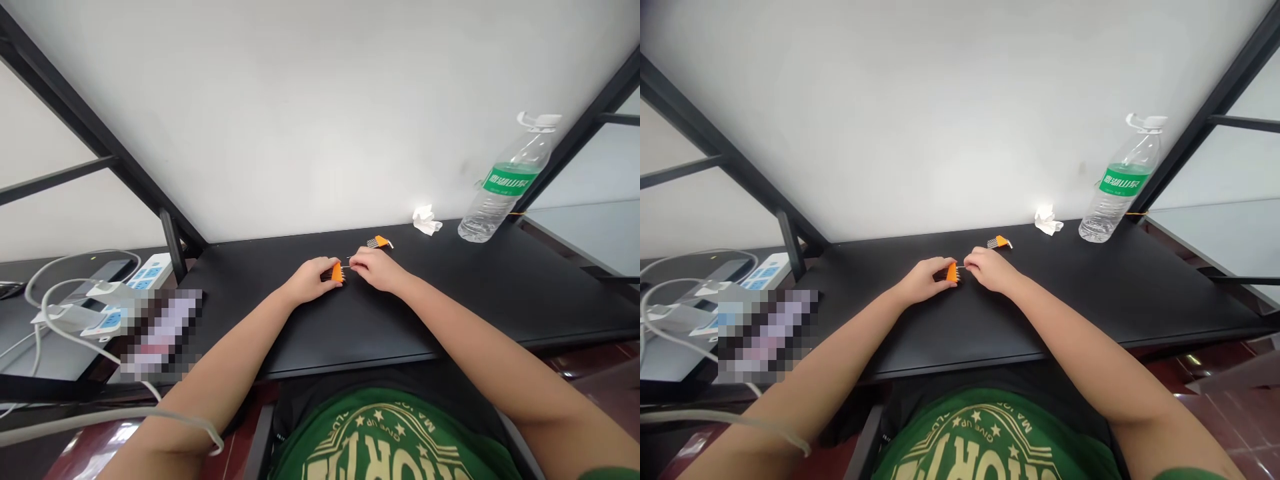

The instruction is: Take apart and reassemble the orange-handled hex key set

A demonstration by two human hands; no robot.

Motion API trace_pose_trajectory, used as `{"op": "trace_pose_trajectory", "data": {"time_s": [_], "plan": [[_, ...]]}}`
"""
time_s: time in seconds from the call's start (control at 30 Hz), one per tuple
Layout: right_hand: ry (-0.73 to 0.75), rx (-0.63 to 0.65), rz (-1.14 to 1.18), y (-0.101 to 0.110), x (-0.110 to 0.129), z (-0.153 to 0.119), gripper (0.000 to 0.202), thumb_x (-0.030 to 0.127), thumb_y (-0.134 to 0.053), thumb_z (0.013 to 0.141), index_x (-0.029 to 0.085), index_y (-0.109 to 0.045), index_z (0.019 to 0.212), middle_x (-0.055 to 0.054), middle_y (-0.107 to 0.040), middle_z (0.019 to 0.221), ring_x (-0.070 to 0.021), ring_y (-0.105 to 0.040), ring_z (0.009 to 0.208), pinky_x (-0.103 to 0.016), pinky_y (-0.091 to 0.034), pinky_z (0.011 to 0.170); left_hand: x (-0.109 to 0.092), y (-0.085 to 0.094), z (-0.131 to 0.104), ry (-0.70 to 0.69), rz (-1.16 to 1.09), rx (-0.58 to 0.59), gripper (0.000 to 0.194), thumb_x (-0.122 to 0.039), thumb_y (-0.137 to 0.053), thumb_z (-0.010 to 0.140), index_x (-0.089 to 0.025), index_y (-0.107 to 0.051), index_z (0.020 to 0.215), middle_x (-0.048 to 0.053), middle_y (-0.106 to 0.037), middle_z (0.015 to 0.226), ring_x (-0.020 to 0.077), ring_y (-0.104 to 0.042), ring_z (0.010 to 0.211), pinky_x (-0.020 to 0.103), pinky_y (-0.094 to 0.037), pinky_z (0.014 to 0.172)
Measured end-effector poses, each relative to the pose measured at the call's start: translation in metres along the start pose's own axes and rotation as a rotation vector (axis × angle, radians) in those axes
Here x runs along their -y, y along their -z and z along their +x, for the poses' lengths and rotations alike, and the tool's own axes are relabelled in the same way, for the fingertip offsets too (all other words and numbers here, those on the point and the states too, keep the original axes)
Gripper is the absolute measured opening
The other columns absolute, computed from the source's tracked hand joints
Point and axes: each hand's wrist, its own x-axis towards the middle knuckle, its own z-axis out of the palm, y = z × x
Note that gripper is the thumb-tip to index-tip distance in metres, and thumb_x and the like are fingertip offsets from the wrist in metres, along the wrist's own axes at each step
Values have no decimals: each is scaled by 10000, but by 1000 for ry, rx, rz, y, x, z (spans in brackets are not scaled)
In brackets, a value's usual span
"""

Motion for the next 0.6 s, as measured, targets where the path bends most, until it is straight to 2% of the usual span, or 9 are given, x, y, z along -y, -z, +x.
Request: {"op": "trace_pose_trajectory", "data": {"time_s": [0.2, 0.33, 0.4, 0.5, 0.6], "plan": [[21, 30, -201, 4, 12, -3, 250, 142, -509, 1046, 165, -729, 930, -76, -611, 991, -147, -531, 737, -303, -429, 714, 5, -1, 2, -99, 123, -19, 432, -422, -783, 900, -258, -684, 1288, 40, -735, 967, 249, -647, 973, 416, -509, 953], [13, 67, -277, 1, 20, -4, 282, 105, -483, 1027, 159, -738, 919, -75, -594, 988, -131, -457, 649, -311, -386, 642, 4, -3, 2, -57, 151, -26, 420, -394, -803, 876, -287, -708, 1271, 46, -759, 1043, 307, -622, 1183, 498, -456, 1074], [34, 57, -188, -2, 20, -2, 265, 116, -505, 1015, 172, -747, 923, -74, -605, 997, -142, -503, 689, -313, -424, 675, 2, -4, 2, -47, 142, -16, 413, -394, -812, 866, -296, -719, 1256, 47, -767, 1088, 318, -603, 1236, 528, -428, 1116], [36, -16, 129, -4, 17, 1, 196, 155, -573, 984, 204, -759, 945, -69, -657, 1038, -180, -619, 866, -342, -505, 831, -2, -4, 3, -52, 97, -19, 373, -405, -823, 854, -301, -747, 1204, 43, -772, 1096, 318, -591, 1251, 537, -426, 1138], [-143, -48, 523, -4, 11, 4, 71, 242, -678, 921, 201, -733, 940, -47, -695, 990, -185, -647, 884, -355, -526, 836, -6, -3, 3, -61, 2, -80, 391, -406, -843, 834, -286, -759, 1196, 53, -769, 1106, 299, -601, 1224, 484, -499, 1089]]}}
